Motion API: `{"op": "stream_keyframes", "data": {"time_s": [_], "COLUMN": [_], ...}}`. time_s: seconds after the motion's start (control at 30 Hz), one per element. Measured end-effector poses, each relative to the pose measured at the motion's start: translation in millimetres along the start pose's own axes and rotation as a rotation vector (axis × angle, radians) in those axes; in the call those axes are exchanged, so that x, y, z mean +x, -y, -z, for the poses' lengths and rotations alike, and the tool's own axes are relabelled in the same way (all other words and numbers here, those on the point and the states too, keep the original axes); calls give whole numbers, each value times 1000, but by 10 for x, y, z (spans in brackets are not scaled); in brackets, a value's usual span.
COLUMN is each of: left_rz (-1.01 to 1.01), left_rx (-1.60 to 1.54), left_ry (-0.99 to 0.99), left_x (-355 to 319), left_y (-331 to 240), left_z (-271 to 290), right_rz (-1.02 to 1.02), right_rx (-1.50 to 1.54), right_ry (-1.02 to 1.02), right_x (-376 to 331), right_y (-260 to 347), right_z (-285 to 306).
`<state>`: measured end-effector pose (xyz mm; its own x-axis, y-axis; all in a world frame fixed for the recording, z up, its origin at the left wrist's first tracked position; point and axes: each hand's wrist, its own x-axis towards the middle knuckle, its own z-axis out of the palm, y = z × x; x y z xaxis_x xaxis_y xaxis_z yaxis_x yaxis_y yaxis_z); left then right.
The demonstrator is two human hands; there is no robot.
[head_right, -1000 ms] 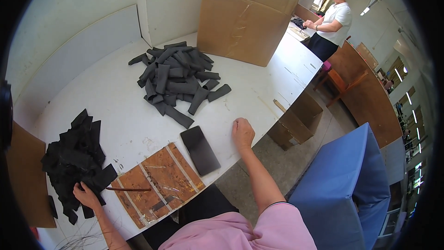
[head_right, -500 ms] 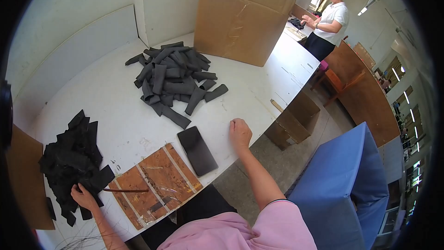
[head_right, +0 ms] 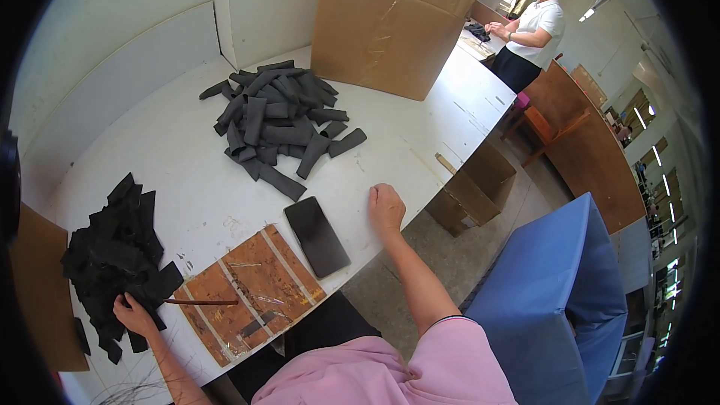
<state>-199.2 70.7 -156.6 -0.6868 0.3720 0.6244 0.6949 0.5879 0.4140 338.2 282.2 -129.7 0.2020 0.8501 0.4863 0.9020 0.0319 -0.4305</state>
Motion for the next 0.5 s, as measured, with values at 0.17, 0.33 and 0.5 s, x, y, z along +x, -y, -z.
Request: {"op": "stream_keyframes", "data": {"time_s": [0.17, 0.33, 0.5], "left_rz": [4, 15, 1], "left_rx": [-11, -9, -23], "left_ry": [3, 6, -1], "left_x": [-6, 5, 4], "left_y": [0, 9, -2], "left_z": [-1, -3, 6], "right_rz": [-7, -11, -32], "right_rx": [4, -3, -3], "right_ry": [-13, 14, 42], "right_x": [-8, -6, -2], "right_y": [-2, 12, 16], "right_z": [11, 10, 16]}}
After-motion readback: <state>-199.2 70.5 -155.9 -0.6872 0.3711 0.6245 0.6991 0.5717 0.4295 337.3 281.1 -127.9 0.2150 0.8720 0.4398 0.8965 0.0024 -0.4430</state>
